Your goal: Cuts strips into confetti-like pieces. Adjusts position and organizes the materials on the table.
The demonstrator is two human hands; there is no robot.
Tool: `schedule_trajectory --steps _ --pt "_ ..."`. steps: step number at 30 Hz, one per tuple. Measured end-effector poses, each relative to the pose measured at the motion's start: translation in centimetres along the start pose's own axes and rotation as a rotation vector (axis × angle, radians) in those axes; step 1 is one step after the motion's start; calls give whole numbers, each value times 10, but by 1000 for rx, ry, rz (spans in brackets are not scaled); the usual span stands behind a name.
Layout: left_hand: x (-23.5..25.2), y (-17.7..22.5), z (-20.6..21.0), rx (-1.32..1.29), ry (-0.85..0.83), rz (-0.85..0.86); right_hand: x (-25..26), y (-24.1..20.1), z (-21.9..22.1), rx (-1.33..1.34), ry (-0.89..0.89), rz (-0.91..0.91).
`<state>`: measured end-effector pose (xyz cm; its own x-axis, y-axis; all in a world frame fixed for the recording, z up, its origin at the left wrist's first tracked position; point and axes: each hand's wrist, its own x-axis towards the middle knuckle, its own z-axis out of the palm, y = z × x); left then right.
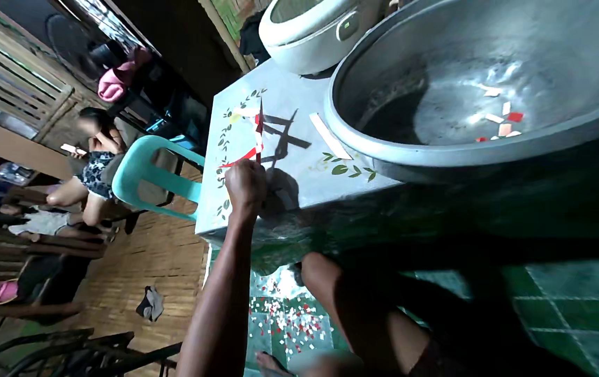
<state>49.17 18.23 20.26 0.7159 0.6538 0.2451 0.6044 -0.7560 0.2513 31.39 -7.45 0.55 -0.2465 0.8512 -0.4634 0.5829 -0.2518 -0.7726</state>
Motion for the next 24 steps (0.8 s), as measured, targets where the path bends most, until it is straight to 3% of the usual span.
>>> schedule_trajectory --steps 6,10,12,16,20,24 --pt "-46 -14 -25 -1083 -244 -300 -10 5 -2 -81 103 27" --pt "-75 -23 -30 -1430 -388 -410 -2 4 9 -49 163 49" --pt "-89 -23 -31 -1443 -377 -406 3 -1 12 -28 130 69" --pt "-107 -21 -36 -984 -234 -316 17 -14 16 7 58 115" --pt "-122 -24 -46 -1038 -165 -337 31 -12 31 84 116 77" --pt "-153 -45 -49 -1122 -20 -262 38 1 32 360 261 45"
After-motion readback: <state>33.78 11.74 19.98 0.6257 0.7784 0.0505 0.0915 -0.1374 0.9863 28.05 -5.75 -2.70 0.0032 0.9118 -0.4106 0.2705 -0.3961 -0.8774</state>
